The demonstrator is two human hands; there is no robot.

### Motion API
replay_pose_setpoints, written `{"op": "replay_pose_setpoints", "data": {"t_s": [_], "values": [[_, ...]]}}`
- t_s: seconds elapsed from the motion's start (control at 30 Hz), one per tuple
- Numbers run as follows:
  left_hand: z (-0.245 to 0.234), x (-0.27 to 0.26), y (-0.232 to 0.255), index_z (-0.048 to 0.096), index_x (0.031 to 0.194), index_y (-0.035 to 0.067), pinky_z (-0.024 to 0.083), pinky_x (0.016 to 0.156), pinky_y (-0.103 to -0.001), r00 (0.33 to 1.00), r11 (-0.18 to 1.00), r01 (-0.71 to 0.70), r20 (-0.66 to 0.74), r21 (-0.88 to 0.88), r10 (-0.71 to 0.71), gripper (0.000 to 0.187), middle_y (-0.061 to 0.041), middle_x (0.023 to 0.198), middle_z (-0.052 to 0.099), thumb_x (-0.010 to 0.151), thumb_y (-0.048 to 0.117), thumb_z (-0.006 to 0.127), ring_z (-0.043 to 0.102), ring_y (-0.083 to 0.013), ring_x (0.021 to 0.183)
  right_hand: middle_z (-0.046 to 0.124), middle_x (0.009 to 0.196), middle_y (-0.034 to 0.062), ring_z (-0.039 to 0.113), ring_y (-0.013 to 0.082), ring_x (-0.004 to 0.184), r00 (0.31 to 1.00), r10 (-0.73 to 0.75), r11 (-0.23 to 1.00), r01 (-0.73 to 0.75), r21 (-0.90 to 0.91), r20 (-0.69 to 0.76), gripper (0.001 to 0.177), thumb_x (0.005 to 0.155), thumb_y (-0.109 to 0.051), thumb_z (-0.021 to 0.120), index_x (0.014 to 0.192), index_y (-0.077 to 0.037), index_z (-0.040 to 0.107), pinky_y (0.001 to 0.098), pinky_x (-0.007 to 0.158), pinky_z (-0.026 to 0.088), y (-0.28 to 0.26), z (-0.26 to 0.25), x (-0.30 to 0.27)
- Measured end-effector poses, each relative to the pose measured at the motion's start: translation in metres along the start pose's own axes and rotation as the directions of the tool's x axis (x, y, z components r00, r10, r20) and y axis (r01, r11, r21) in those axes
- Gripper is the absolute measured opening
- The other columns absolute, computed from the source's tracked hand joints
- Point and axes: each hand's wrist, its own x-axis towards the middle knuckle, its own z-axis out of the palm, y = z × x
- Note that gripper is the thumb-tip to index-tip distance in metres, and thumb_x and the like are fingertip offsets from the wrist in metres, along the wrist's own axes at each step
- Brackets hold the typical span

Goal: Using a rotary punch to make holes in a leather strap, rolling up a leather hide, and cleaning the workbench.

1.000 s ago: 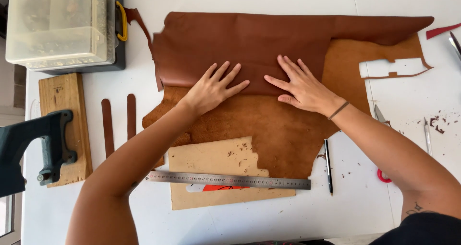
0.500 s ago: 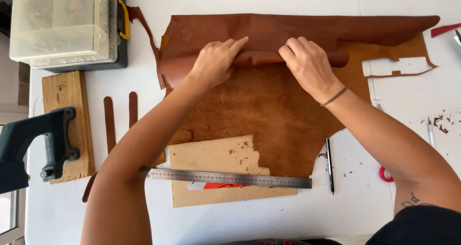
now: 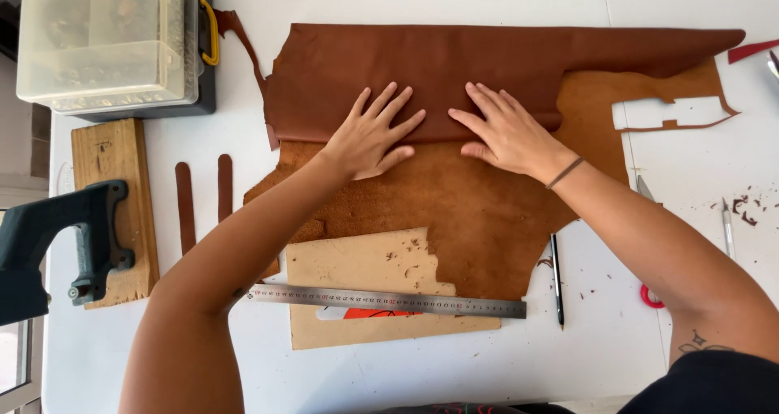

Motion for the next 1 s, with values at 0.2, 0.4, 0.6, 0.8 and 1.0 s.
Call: {"op": "replay_pose_setpoints", "data": {"t_s": [0.2, 0.4, 0.6, 0.8, 1.0], "values": [[0.025, 0.038, -0.039, 0.044, 0.156, 0.005, 0.045, 0.113, -0.05, 0.976, 0.991, 0.131, 0.175, 0.025, -0.133, 0.109, -0.019, 0.16, 0.04, 0.074, 0.064, 0.083, 0.041, -0.0426, 0.146, 0.039, 0.159, 0.032, 0.037, 0.0449, 0.149, 0.931, 0.171, 0.97, -0.216, 0.109, 0.322, 0.08, 0.093, -0.049, 0.063, 0.157, -0.005, 0.044, 0.0596, 0.105, 0.048, 0.007, -0.043, 0.016], [0.016, 0.035, -0.011, 0.034, 0.163, 0.016, 0.061, 0.067, -0.035, 0.997, 0.838, 0.001, -0.066, 0.545, 0.042, 0.104, -0.005, 0.116, 0.074, 0.07, 0.014, 0.083, 0.075, -0.0209, 0.084, 0.071, 0.128, 0.0109, 0.074, 0.0225, 0.105, 0.995, 0.03, 0.92, 0.007, -0.392, 0.09, 0.054, 0.098, -0.012, 0.063, 0.149, -0.019, 0.051, 0.032, 0.072, 0.064, -0.026, -0.067, 0.02], [0.023, 0.009, -0.001, 0.026, 0.167, 0.017, 0.012, 0.129, -0.055, 0.997, 0.944, -0.066, -0.016, 0.324, 0.075, 0.072, -0.009, 0.166, 0.039, 0.102, 0.014, 0.059, 0.032, -0.0322, 0.154, 0.052, 0.143, 0.0144, 0.062, 0.032, 0.107, 1.0, -0.026, 0.97, 0.026, -0.244, 0.001, 0.054, 0.101, -0.012, 0.052, 0.155, -0.016, 0.047, 0.0433, 0.081, 0.058, -0.007, -0.004, -0.003], [0.006, 0.016, -0.004, 0.041, 0.161, 0.025, 0.032, 0.12, -0.06, 0.996, 0.998, 0.065, 0.059, 0.0, -0.065, 0.074, -0.019, 0.164, 0.034, 0.098, 0.062, 0.058, 0.034, -0.0437, 0.15, 0.052, 0.146, 0.0153, 0.054, 0.0347, 0.131, 0.996, -0.006, 0.993, 0.016, -0.115, 0.092, 0.066, 0.096, -0.06, 0.051, 0.146, -0.017, 0.059, 0.0447, 0.086, 0.059, 0.008, -0.026, -0.003], [0.061, 0.022, -0.019, 0.069, 0.12, 0.022, 0.049, 0.073, -0.028, 0.952, 0.947, 0.065, -0.304, 0.315, 0.036, 0.046, 0.003, 0.1, 0.048, 0.085, 0.05, 0.08, 0.051, -0.0162, 0.089, 0.063, 0.108, 0.0054, 0.065, 0.0224, 0.098, 0.997, -0.06, 0.996, 0.057, -0.066, -0.057, 0.031, 0.103, -0.039, 0.062, 0.11, -0.01, 0.069, 0.0332, 0.07, 0.061, 0.02, -0.004, -0.007]]}}
